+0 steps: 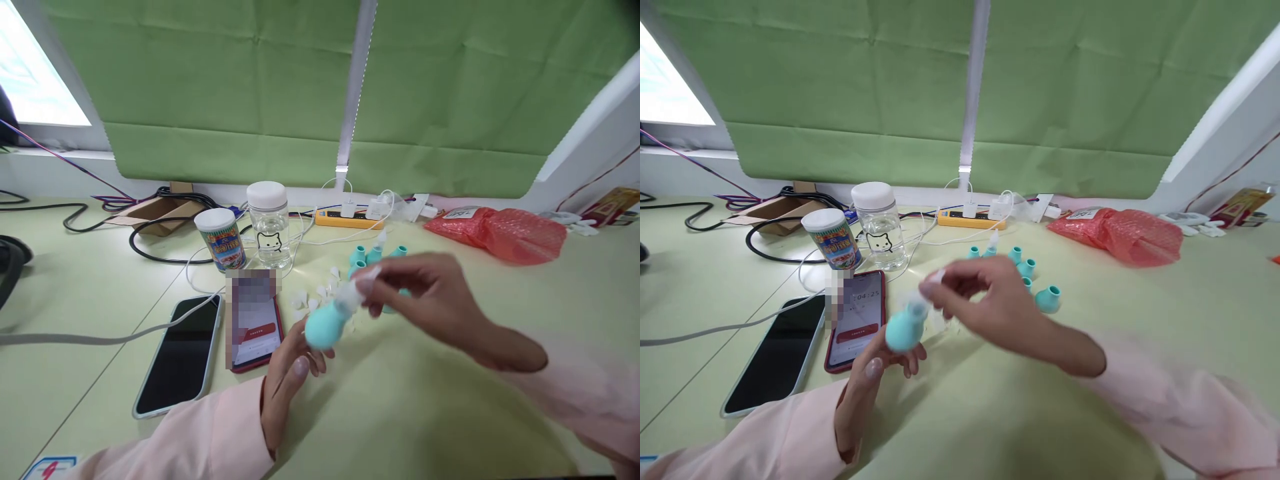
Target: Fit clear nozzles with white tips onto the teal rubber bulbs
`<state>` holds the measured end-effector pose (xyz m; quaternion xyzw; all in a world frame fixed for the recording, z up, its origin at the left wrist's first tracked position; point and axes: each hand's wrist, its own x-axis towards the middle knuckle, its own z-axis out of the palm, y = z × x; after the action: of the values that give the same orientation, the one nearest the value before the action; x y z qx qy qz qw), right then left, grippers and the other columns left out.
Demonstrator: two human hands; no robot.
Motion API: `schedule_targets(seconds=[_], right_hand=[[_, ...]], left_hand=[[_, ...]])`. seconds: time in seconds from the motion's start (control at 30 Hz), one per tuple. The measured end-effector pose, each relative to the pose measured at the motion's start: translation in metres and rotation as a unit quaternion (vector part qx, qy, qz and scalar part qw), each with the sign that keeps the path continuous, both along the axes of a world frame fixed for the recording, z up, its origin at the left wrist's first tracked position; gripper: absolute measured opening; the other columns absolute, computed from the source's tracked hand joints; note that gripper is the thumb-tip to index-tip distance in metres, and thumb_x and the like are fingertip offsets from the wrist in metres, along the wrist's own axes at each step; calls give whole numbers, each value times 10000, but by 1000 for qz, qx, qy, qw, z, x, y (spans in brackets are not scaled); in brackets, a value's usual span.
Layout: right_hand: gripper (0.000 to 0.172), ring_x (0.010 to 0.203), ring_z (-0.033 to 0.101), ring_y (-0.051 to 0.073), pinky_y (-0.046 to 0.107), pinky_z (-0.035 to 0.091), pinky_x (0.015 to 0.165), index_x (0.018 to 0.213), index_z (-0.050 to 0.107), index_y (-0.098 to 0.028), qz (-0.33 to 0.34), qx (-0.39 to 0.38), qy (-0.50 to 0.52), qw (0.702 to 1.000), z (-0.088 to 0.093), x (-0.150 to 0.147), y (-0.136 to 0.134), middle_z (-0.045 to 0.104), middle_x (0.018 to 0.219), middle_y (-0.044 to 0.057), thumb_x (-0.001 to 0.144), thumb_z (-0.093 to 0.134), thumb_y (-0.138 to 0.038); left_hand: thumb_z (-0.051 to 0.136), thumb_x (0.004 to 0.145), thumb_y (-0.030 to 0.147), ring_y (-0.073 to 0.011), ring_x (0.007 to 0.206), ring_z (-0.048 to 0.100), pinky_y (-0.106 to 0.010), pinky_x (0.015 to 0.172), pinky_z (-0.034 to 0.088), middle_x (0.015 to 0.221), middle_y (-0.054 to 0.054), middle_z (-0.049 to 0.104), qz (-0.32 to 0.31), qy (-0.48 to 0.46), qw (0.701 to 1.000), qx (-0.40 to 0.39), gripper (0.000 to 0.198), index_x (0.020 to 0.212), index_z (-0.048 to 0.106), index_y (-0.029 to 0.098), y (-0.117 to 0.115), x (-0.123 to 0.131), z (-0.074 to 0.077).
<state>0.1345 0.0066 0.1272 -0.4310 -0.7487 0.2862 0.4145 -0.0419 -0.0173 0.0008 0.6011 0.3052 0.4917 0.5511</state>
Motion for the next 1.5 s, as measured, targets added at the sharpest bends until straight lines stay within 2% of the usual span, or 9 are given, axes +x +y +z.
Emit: schedule_targets(seconds=[0.13,0.23,0.33,0.5,0.7,0.87,1.13,1.3,1.5], right_hand=[[243,489,575,95,197,475,462,624,627,-151,-66,93,-65,991,26,8,54,610,558,17,741,567,-356],[275,484,575,107,216,465,459,657,635,-104,-31,55,-162,985,16,9,103,617,574,54,751,543,-345],[271,471,566,109,230,459,485,633,635,-75,-32,24,-260,965,-6,5,139,605,531,63,743,527,-297],[303,426,534,97,226,443,472,539,609,-66,-24,14,-311,950,-31,-4,164,584,484,71,728,511,-282],[396,383,506,80,217,425,427,539,588,-67,-10,-3,-337,941,-33,-3,175,591,515,93,771,447,-356],[443,368,476,79,233,402,442,496,559,-95,-19,8,-371,928,-30,-1,176,554,465,69,786,427,-404],[451,429,424,95,250,302,459,459,491,-146,-66,57,-409,908,-15,2,156,492,464,37,811,408,-415],[379,438,392,90,246,250,441,476,525,-144,-88,110,-400,906,-2,12,126,459,448,13,794,442,-332],[245,525,508,114,243,366,498,667,629,-172,33,120,-291,949,-8,24,59,594,593,21,802,467,-298]], left_hand=[[343,838,340,-137,577,446,-256,535,367,695,-30,516,14,95,992,81,273,984,510,181,0,5,0],[419,785,202,-139,591,474,-255,534,358,690,-44,529,22,223,952,208,160,788,575,164,-2,7,0],[416,758,138,-138,589,504,-244,517,368,690,-53,547,18,272,920,280,174,795,584,158,-1,6,-1],[411,749,113,-128,559,506,-228,490,377,675,-51,554,26,300,904,304,180,787,583,151,3,5,0],[402,747,121,-122,537,502,-222,467,378,657,-45,550,36,309,895,320,185,771,583,153,2,5,1],[399,754,123,-128,549,505,-235,476,396,665,-50,553,43,334,871,357,184,776,580,149,3,5,2],[452,711,87,-313,949,475,-418,633,477,1053,-144,537,60,475,759,441,235,890,587,156,3,6,0],[407,736,29,-269,879,508,-383,610,490,908,-125,573,71,475,749,456,231,825,587,144,5,8,-7],[390,746,17,-252,841,509,-386,640,488,790,-109,567,45,477,759,441,226,797,578,132,4,10,-7]])
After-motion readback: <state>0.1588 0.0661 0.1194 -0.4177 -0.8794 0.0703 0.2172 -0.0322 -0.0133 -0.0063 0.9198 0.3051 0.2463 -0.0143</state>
